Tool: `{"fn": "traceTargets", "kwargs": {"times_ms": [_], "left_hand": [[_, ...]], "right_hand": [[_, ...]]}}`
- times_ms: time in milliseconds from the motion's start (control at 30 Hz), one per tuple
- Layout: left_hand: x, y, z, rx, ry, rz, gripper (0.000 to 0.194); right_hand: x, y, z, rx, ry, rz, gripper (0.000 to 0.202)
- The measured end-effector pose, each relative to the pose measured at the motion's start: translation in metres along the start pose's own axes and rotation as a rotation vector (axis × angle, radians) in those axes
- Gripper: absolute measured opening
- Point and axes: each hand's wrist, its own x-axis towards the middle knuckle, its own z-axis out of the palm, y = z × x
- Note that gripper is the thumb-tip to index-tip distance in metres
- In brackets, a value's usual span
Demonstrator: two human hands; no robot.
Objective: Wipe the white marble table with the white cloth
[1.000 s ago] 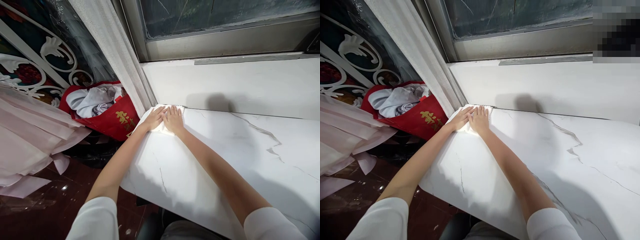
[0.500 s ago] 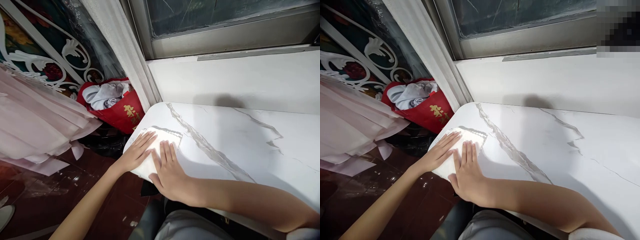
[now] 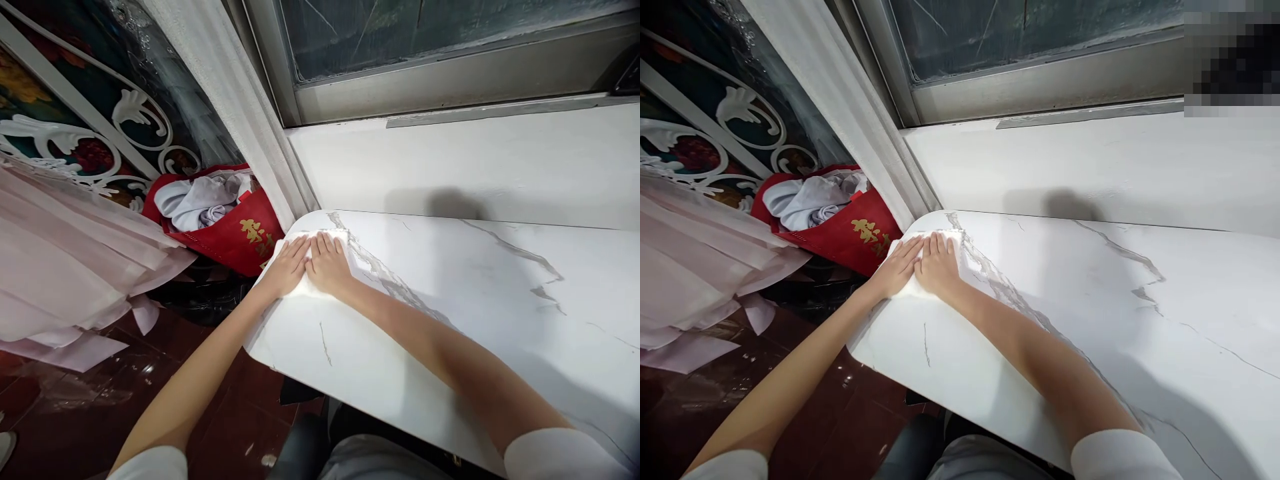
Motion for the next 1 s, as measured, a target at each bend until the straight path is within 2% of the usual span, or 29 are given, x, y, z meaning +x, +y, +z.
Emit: {"fn": "traceTargets", "kwargs": {"times_ms": [100,200,267,367,467,567,733,867,933,1000], "left_hand": [[0.053,-0.018,0.006,0.001,0.010,0.069,0.052],[0.095,-0.026,0.010,0.007,-0.017,0.165,0.052],[0.110,-0.027,0.011,0.010,-0.040,0.232,0.053],[0.110,-0.022,0.009,0.011,-0.057,0.323,0.054],[0.092,-0.008,0.005,0.009,-0.050,0.382,0.054],[0.064,0.020,0.004,0.011,-0.029,0.397,0.053],[-0.007,0.093,0.005,-0.004,0.009,0.372,0.054],[-0.067,0.157,0.002,-0.042,0.036,0.289,0.060],[-0.085,0.180,0.001,-0.059,0.033,0.263,0.062],[-0.091,0.192,0.001,-0.064,0.029,0.250,0.062]], "right_hand": [[0.031,0.023,0.001,-0.030,0.052,0.074,0.059],[0.046,0.039,-0.002,-0.065,0.101,0.196,0.059],[0.048,0.043,-0.004,-0.108,0.124,0.256,0.060],[0.040,0.041,-0.006,-0.175,0.105,0.275,0.062],[0.020,0.036,-0.009,-0.225,0.061,0.279,0.064],[-0.015,0.032,-0.015,-0.276,0.055,0.238,0.064],[-0.108,0.031,-0.030,-0.343,0.141,0.023,0.059],[-0.183,0.028,-0.042,-0.341,0.167,-0.078,0.057],[-0.208,0.028,-0.048,-0.330,0.165,-0.110,0.057],[-0.219,0.031,-0.052,-0.319,0.144,-0.130,0.058]]}}
